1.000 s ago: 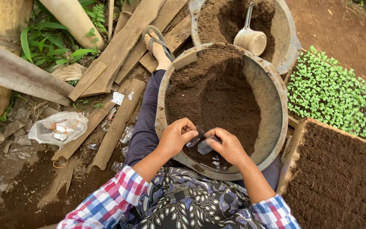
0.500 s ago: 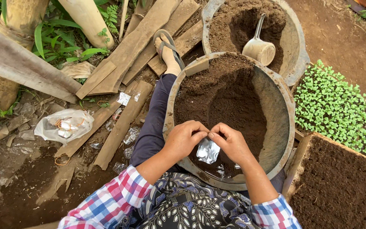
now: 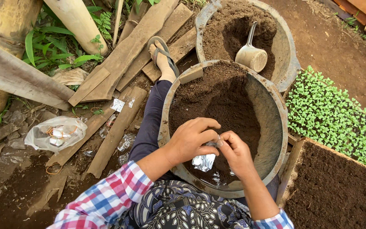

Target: The person scoops soil from a large bucket, wraps it around a seed packet, and forms a compact ball. They then place the seed ball into a wooden tray filled with soil. This process is repeated multiple times.

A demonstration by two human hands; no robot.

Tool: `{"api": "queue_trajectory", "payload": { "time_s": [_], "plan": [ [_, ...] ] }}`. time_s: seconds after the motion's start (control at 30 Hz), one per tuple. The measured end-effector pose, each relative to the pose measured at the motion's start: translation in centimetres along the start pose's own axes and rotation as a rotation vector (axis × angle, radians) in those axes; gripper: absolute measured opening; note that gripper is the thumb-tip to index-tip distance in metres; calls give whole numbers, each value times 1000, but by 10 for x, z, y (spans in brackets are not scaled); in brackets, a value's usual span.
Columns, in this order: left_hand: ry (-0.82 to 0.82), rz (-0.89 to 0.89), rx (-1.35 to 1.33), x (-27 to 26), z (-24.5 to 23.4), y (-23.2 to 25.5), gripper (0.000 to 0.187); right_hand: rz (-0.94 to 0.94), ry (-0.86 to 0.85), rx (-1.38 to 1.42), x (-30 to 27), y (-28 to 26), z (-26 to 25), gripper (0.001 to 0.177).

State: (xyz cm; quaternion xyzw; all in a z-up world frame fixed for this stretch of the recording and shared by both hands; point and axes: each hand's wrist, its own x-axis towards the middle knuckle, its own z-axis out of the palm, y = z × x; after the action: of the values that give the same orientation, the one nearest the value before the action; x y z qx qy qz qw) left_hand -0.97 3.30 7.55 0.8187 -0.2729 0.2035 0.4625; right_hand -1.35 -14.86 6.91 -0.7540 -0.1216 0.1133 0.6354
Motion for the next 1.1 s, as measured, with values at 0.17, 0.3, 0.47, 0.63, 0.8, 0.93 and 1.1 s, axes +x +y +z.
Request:
{"api": "queue_trajectory", "payload": {
  "time_s": [0.17, 0.3, 0.47, 0.63, 0.8, 0.93, 1.1],
  "plan": [
    [-154, -301, -286, 8, -18, 0, 22, -335, 116, -626, 11, -2, -12, 3],
    [35, -562, -325, 1, 3, -22, 18, -576, 6, -789, 35, 23, -10, 6],
    [118, -822, -537, 2, 1, -31, 11, 369, 215, -708, 59, 156, -58, 38],
    [82, -910, -558, -2, -5, -31, 11, 553, 529, -146, 68, 107, 27, 46],
    [55, -791, -396, -1, 2, -29, 18, 748, 672, 716, 84, 95, 33, 53],
    [-169, -736, -314, 4, 8, -17, 21, 525, 487, 1090, 83, 27, 20, 34],
    [-414, -547, -79, 3, 54, -23, 24, 355, 442, 976, 75, 12, -5, 34]
  ]
}}
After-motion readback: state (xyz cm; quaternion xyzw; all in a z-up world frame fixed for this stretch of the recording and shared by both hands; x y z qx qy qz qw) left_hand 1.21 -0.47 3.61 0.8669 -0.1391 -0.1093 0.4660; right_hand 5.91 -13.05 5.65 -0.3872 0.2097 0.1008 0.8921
